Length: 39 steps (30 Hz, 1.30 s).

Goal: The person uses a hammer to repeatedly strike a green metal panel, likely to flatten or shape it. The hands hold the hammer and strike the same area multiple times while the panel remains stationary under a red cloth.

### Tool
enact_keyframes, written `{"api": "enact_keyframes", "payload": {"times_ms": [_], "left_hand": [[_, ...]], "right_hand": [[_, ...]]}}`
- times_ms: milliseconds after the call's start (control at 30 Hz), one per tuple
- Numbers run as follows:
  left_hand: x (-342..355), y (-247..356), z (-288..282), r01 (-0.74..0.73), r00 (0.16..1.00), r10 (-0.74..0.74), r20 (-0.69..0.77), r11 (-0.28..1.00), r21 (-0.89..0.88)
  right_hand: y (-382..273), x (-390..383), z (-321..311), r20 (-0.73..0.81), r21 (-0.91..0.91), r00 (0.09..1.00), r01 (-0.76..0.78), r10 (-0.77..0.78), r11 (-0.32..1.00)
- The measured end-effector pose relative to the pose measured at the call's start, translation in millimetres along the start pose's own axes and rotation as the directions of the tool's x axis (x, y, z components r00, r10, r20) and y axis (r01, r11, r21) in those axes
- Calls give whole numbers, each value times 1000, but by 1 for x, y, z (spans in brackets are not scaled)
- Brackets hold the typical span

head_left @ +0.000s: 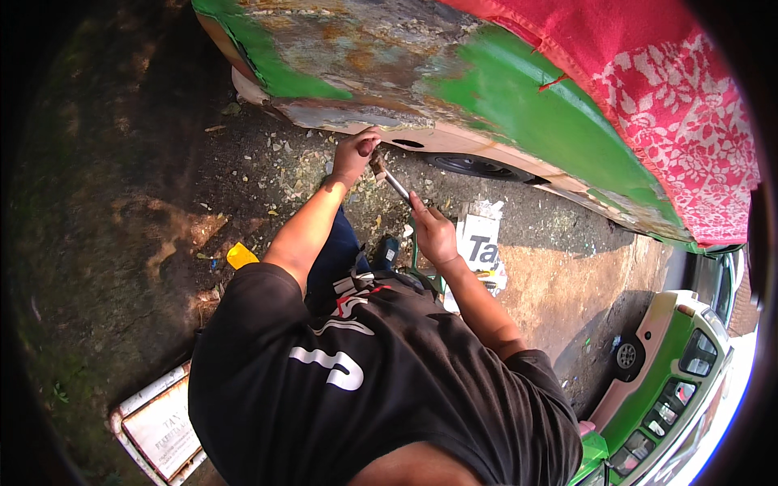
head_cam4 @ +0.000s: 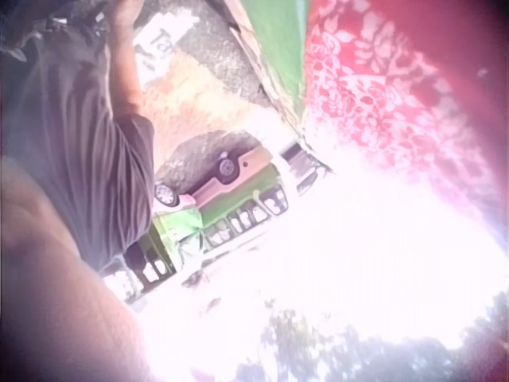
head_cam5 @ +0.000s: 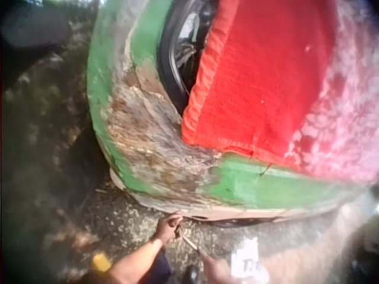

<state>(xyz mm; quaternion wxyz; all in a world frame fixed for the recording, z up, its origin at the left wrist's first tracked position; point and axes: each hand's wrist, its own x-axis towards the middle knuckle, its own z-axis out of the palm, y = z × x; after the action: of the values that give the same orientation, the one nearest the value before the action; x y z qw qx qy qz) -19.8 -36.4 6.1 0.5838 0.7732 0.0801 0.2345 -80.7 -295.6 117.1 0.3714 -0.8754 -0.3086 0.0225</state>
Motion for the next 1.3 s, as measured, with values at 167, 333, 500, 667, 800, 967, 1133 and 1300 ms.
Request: {"api": "enact_keyframes", "payload": {"times_ms": [167, 333, 500, 667, 800, 967, 1133, 1300], "left_hand": [[1, -9, 1, -13, 997, 13, 76, 1000, -5], [8, -12, 13, 123, 989, -119, 84, 991, -51], [17, -3, 10, 149, 977, -156, 143, 987, 59], [26, 45, 13, 105, 987, -136, 87, 950, 293], [-4, -2, -8, -17, 1000, 15, 20, 994, 109], [-42, -3, -14, -41, 996, 40, 84, 999, 6], [-34, 7, -11, -26, 1000, 26, 2, 999, 22], [-21, 4, -8, -63, 998, 63, 15, 998, 31]], "right_hand": [[2, -13, -8, -54, 164, 998, 22, -14, 986], [-9, 0, -4, -33, 136, 999, -22, 26, 990], [-12, 10, -5, -136, 117, 991, 34, -18, 993], [-8, 17, -20, -122, 240, 986, -79, 111, 968], [-16, 12, -42, -130, 340, 943, -248, 306, 907], [9, -4, -33, -107, 466, 920, -289, 377, 836], [2, -7, -35, -1, 494, 905, -370, 425, 787], [7, -10, -28, 6, 512, 912, -355, 410, 782]]}}
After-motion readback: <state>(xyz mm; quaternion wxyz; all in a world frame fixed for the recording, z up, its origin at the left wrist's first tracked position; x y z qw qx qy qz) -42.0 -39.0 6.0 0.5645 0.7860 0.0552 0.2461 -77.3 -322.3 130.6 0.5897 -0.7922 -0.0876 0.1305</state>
